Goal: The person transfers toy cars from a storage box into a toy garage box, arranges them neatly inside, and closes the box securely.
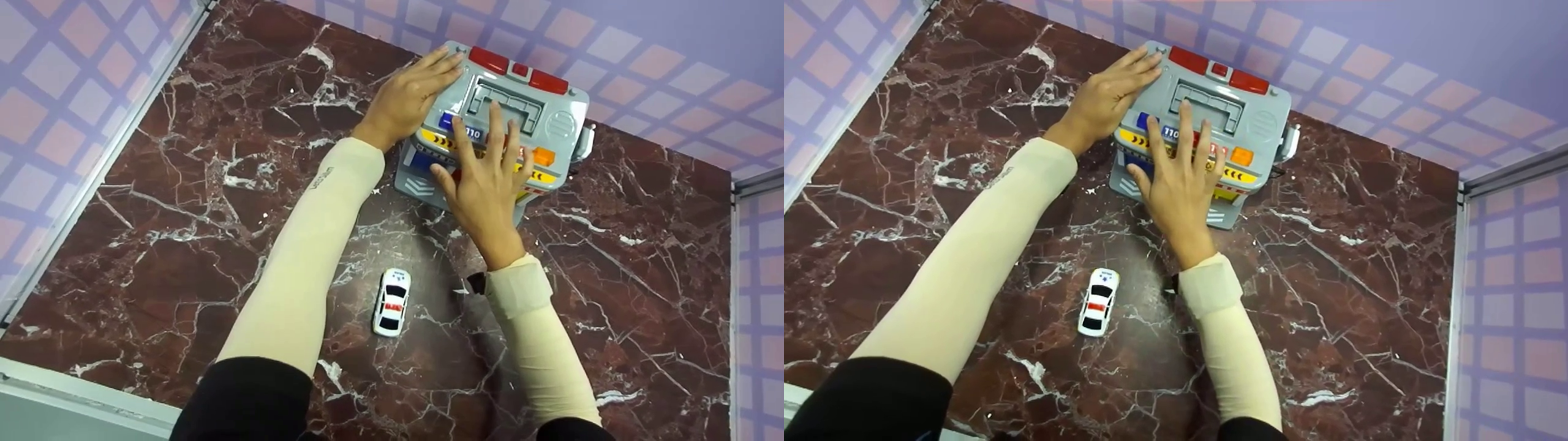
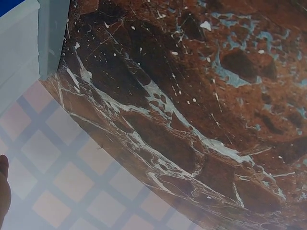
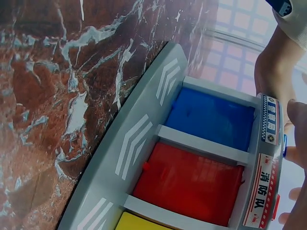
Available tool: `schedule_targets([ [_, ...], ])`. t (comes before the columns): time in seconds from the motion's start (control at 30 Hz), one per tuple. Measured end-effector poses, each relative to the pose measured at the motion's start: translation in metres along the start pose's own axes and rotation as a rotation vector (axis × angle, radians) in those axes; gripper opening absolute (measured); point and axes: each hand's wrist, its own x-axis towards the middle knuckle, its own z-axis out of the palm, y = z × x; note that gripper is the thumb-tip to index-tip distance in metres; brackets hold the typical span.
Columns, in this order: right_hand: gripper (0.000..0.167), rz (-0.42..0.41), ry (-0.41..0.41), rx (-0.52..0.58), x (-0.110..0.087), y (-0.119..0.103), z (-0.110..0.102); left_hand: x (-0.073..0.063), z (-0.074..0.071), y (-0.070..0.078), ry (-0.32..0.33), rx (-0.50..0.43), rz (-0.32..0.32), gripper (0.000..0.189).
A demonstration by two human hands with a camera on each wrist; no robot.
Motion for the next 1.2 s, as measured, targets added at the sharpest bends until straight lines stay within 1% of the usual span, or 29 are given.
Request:
schedule_targets([
  [0.1, 0.075, 0.000, 0.019, 0.020, 0.001, 0.000, -0.001, 0.003, -0.001, 0.002, 0.004, 0.004, 0.003, 0.039],
  [0.27, 0.069, 0.006, 0.042, 0.042, 0.002, 0.002, -0.002, 0.006, -0.003, 0.004, -0.001, -0.001, 0.002, 0.039],
  [0.43, 0.066, 0.026, 0.047, 0.045, 0.001, 0.003, 0.001, 0.007, -0.003, 0.005, -0.011, -0.002, -0.002, 0.039],
  [0.5, 0.063, 0.026, 0.037, 0.039, 0.001, 0.003, 0.000, 0.007, -0.003, 0.006, -0.021, -0.003, -0.007, 0.039],
  [0.57, 0.060, 0.024, 0.008, 0.025, 0.000, 0.002, -0.002, 0.007, -0.003, 0.005, -0.030, -0.003, -0.017, 0.039],
  [0.63, 0.061, 0.025, -0.032, 0.027, -0.002, 0.001, -0.007, 0.006, -0.002, 0.004, -0.024, 0.001, -0.014, 0.039],
  [0.67, 0.063, 0.025, -0.040, 0.042, -0.005, 0.000, -0.009, 0.005, -0.002, 0.003, -0.020, 0.003, -0.014, 0.039],
  [0.73, 0.067, 0.015, -0.010, 0.095, -0.016, -0.004, -0.014, 0.003, -0.001, 0.002, -0.008, 0.000, -0.008, 0.039],
  [0.8, 0.066, -0.015, 0.057, 0.175, -0.033, -0.008, -0.019, 0.002, -0.001, 0.001, 0.002, -0.007, -0.004, 0.038],
  [0.87, 0.053, -0.087, 0.130, 0.259, -0.052, -0.012, -0.024, 0.001, 0.000, 0.001, 0.000, -0.013, -0.013, 0.038],
  [0.9, 0.043, -0.129, 0.144, 0.292, -0.063, -0.014, -0.026, 0.001, 0.000, 0.001, -0.002, -0.017, -0.017, 0.038],
  [0.93, 0.035, -0.166, 0.134, 0.308, -0.074, -0.016, -0.028, 0.001, 0.000, 0.001, -0.008, -0.020, -0.024, 0.038],
  [0.97, 0.028, -0.196, 0.107, 0.318, -0.086, -0.018, -0.029, 0.002, -0.001, 0.001, -0.013, -0.019, -0.029, 0.038],
  [1.0, 0.024, -0.221, 0.071, 0.313, -0.098, -0.020, -0.030, 0.002, -0.001, 0.002, -0.021, -0.021, -0.036, 0.039],
  [1.07, 0.027, -0.241, -0.027, 0.291, -0.121, -0.029, -0.031, 0.002, -0.001, 0.002, -0.030, -0.017, -0.040, 0.039],
  [1.13, 0.032, -0.225, -0.126, 0.227, -0.143, -0.040, -0.032, 0.001, -0.001, 0.002, -0.034, -0.017, -0.047, 0.039],
  [1.2, 0.039, -0.183, -0.212, 0.171, -0.159, -0.053, -0.031, 0.001, -0.001, 0.002, -0.034, -0.019, -0.051, 0.039],
])
